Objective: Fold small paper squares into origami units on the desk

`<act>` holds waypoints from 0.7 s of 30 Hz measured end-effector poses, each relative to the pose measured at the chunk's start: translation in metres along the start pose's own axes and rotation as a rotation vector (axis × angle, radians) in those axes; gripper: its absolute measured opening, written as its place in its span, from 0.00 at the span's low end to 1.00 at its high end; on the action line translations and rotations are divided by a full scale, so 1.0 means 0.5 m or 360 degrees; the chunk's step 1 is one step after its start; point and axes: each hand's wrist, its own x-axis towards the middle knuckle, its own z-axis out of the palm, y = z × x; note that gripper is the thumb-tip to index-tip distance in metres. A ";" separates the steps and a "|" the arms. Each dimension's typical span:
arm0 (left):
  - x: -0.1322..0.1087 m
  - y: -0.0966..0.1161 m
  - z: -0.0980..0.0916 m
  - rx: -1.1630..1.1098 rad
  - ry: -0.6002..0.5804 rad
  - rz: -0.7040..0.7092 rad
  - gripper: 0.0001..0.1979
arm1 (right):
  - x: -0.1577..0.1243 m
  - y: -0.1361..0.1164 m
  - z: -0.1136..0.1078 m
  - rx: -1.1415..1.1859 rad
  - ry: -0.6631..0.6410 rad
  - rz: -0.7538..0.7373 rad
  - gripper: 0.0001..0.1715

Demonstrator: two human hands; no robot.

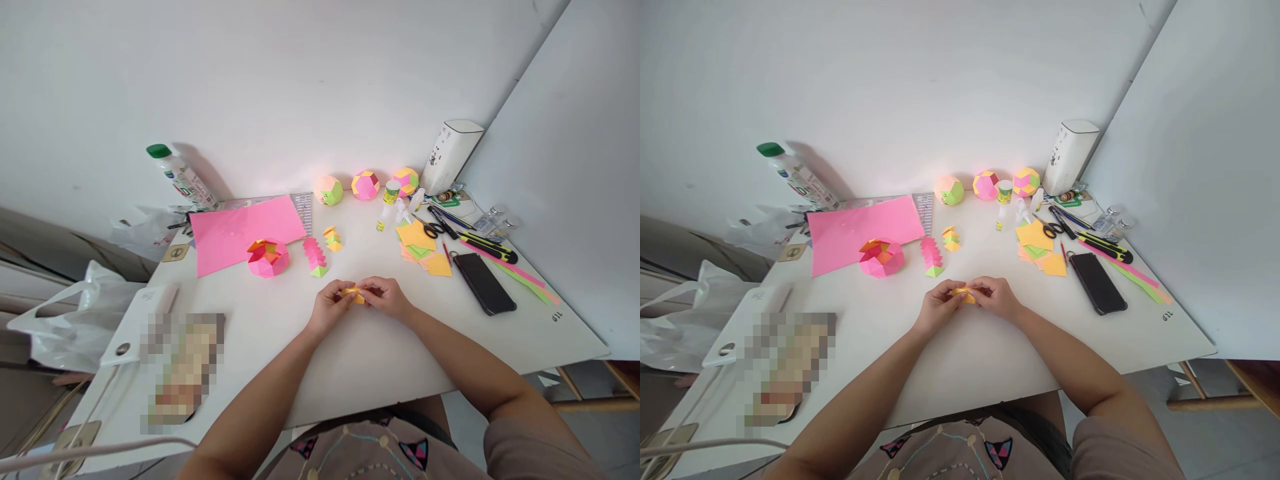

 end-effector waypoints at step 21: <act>0.000 0.007 0.003 -0.0048 -0.0009 0.0083 0.12 | -0.005 0.006 0.007 -0.0322 0.0070 -0.0309 0.11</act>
